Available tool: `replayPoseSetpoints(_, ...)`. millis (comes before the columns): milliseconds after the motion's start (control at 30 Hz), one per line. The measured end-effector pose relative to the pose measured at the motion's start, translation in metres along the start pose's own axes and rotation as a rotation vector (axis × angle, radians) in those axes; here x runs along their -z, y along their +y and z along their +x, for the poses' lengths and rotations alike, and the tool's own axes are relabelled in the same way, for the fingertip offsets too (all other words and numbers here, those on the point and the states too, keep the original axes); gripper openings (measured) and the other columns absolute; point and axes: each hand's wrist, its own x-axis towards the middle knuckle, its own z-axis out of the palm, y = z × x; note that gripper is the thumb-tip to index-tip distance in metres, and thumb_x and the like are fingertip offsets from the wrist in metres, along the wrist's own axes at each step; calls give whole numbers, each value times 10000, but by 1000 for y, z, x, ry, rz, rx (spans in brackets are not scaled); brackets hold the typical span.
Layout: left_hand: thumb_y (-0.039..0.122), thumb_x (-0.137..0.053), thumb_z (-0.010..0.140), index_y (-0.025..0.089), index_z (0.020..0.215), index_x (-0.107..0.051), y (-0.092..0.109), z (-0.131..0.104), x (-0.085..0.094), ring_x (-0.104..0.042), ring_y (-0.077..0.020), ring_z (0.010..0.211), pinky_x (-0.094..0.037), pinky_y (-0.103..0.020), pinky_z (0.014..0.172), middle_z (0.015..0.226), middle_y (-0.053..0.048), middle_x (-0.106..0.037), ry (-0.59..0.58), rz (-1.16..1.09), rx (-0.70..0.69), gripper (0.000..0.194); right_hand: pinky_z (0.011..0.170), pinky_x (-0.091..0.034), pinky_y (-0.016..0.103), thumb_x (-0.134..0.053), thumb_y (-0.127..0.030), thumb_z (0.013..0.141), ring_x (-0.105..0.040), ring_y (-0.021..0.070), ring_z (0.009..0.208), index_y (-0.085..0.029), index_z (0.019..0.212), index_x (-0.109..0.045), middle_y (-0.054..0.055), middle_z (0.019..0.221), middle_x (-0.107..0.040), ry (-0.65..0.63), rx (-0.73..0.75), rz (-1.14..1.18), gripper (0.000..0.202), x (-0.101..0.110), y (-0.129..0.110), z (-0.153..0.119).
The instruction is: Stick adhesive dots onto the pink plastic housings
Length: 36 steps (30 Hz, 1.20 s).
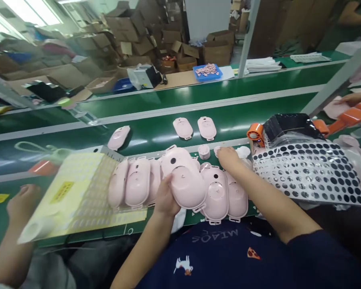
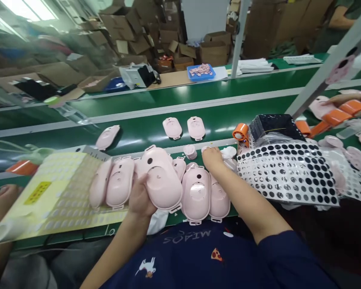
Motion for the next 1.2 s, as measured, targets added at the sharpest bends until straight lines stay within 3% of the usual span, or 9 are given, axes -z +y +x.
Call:
replayPoseSetpoints(133,398,-766,664,155,984,-708,-6,-1,4,-656,-391,1219,-506,-529,1080,993,-111,-791,-2,5,-2,406,995,-526,465,-660,-384,970,-667,231,1086,-117,1157,-670,107,1176,-692,-36,30,-79,326,-12,0,3)
replayPoseSetpoints(367,456,-836,655,159,1231,-643,-12,-2,-1,-601,-395,1292,-475,-534,1103,1200,-133,-743,-105,37,-33,677,852,-465,340,-482,-173,993,-708,243,990,-109,1019,-760,189,1086,-745,10,57,-113,286,-13,5,-1)
replayPoseSetpoints(533,463,-865,631,171,1327,-592,-16,-5,0,-608,-381,1278,-465,-517,1110,1225,-133,-731,-137,39,-30,802,744,-429,321,-449,-121,945,-703,227,846,-99,927,-768,175,925,-761,174,-8,-104,320,4,14,-3)
replayPoseSetpoints(700,509,-869,649,207,1356,-565,-21,-6,0,-598,-368,1294,-449,-505,1125,1290,-127,-705,-127,94,-80,827,736,-445,329,-369,-242,1028,-678,216,842,-142,951,-755,121,951,-764,453,41,-44,407,40,-11,-59)
replayPoseSetpoints(767,529,-871,656,216,1368,-549,-24,-7,-2,-607,-361,1283,-444,-507,1127,1295,-128,-703,-146,109,-80,842,707,-469,321,-448,-261,1019,-670,201,784,-153,914,-752,93,894,-767,651,244,45,339,51,-29,-89)
replayPoseSetpoints(833,535,-856,688,220,1384,-532,-26,-8,-6,-616,-347,1275,-438,-501,1134,1296,-127,-703,-190,105,-83,830,751,-516,323,-508,-251,1003,-678,203,819,-151,951,-754,98,953,-776,700,418,113,271,55,-43,-112)
replayPoseSetpoints(967,518,-827,737,226,1418,-498,-28,-9,-11,-631,-332,1256,-435,-501,1136,1289,-119,-704,-221,72,-81,811,862,-572,365,-538,-184,962,-674,244,1010,-129,1169,-720,134,1171,-735,549,515,227,280,52,-47,-125)
replayPoseSetpoints(1067,506,-828,731,221,1437,-481,-27,-11,-13,-638,-351,1236,-452,-526,1114,1273,-121,-706,-254,70,-42,836,837,-576,362,-491,-106,969,-658,222,966,-167,1166,-716,110,1068,-716,464,540,317,305,45,-36,-120)
replayPoseSetpoints(1200,485,-831,714,226,1432,-502,-24,-17,-15,-620,-366,1254,-474,-509,1092,1256,-114,-710,-336,89,-45,831,803,-557,366,-547,-204,991,-621,214,899,-186,1158,-712,89,966,-663,450,556,437,235,38,-25,-115)
